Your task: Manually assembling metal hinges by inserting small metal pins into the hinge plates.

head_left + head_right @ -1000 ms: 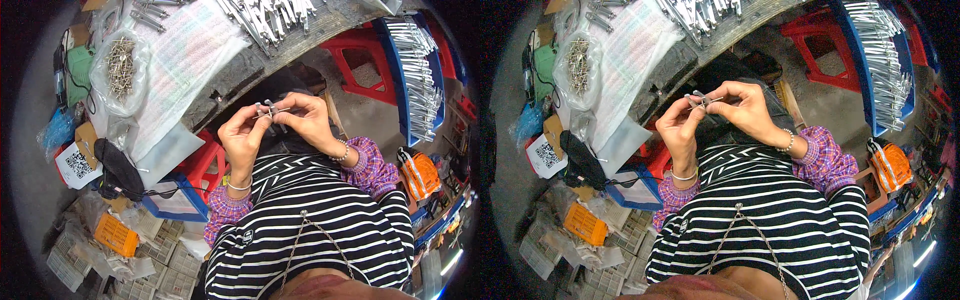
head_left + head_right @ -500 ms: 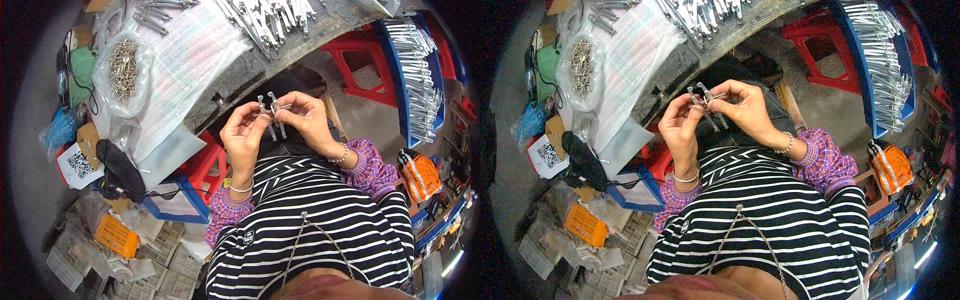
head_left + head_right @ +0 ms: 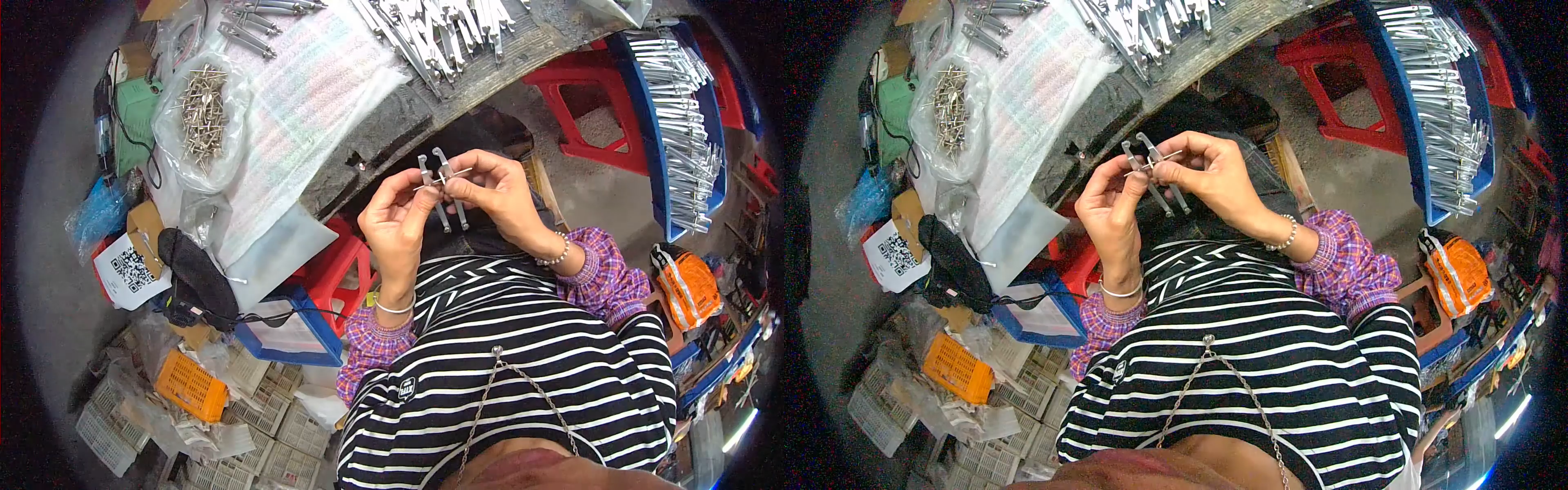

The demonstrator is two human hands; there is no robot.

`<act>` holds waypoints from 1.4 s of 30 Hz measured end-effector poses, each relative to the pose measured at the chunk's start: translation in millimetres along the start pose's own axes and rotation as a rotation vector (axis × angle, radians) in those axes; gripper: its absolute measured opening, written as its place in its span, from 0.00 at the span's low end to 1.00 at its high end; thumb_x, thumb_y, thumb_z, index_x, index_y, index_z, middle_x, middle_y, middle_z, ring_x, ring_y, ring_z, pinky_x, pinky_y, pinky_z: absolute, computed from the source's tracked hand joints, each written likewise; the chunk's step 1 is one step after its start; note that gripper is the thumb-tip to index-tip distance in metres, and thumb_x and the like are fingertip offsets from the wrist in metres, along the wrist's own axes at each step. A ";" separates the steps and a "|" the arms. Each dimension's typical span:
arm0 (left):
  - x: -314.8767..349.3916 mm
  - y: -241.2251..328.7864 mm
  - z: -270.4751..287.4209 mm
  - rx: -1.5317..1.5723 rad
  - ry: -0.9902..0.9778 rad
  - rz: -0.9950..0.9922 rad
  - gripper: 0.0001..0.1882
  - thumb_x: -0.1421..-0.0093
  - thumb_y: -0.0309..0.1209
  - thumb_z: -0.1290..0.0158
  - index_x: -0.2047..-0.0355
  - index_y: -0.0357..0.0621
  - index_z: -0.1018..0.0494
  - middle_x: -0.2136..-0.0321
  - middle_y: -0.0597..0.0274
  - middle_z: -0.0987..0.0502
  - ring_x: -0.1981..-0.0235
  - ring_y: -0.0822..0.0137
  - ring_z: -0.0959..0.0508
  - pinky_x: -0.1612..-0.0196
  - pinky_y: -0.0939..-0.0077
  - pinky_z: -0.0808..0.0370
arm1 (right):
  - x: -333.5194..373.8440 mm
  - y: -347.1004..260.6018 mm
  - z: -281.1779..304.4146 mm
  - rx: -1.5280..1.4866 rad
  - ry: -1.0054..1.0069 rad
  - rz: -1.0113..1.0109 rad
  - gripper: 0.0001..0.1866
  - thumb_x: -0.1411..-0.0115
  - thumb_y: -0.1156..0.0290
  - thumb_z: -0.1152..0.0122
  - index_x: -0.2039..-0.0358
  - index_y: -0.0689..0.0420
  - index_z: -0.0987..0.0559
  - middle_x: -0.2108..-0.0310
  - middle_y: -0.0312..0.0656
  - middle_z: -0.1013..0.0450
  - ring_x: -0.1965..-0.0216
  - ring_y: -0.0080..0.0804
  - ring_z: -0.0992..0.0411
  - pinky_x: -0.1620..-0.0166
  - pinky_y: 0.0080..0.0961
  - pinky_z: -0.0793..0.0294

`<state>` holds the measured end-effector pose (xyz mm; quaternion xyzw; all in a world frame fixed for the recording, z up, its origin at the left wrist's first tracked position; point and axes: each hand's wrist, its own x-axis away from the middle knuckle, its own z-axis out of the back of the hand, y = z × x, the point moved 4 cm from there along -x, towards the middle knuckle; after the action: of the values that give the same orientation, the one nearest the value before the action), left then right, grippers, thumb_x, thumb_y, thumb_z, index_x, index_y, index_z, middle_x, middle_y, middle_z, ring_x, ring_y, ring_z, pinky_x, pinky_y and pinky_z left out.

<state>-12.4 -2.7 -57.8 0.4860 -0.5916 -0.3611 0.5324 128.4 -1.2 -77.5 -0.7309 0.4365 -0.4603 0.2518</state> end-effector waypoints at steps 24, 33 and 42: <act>1.3 1.2 -2.6 -0.114 0.043 -0.003 0.07 0.51 0.17 0.43 0.69 0.34 0.24 0.74 0.65 0.24 0.73 0.80 0.28 0.70 0.89 0.31 | 1.4 -4.1 -2.2 0.115 0.010 0.136 0.07 0.50 0.79 0.38 0.69 0.64 0.24 0.72 0.37 0.28 0.71 0.20 0.29 0.68 0.15 0.29; -0.4 2.0 -3.5 -0.021 0.081 -0.014 0.09 0.50 0.17 0.43 0.67 0.32 0.25 0.73 0.65 0.25 0.73 0.79 0.28 0.69 0.90 0.32 | 0.8 -9.0 -2.7 0.229 0.013 0.256 0.08 0.51 0.80 0.38 0.68 0.65 0.23 0.72 0.35 0.31 0.71 0.19 0.30 0.68 0.14 0.30; -0.6 2.3 -0.5 0.012 0.087 -0.027 0.10 0.50 0.16 0.44 0.65 0.30 0.26 0.71 0.61 0.24 0.72 0.77 0.26 0.68 0.88 0.30 | 3.2 -9.9 -6.9 0.250 0.058 0.246 0.10 0.52 0.79 0.37 0.67 0.65 0.23 0.71 0.36 0.31 0.71 0.20 0.29 0.71 0.13 0.30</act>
<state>-12.3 -1.5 -55.7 0.5122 -0.5635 -0.3432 0.5498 127.0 1.1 -65.3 -0.6213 0.4692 -0.4975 0.3824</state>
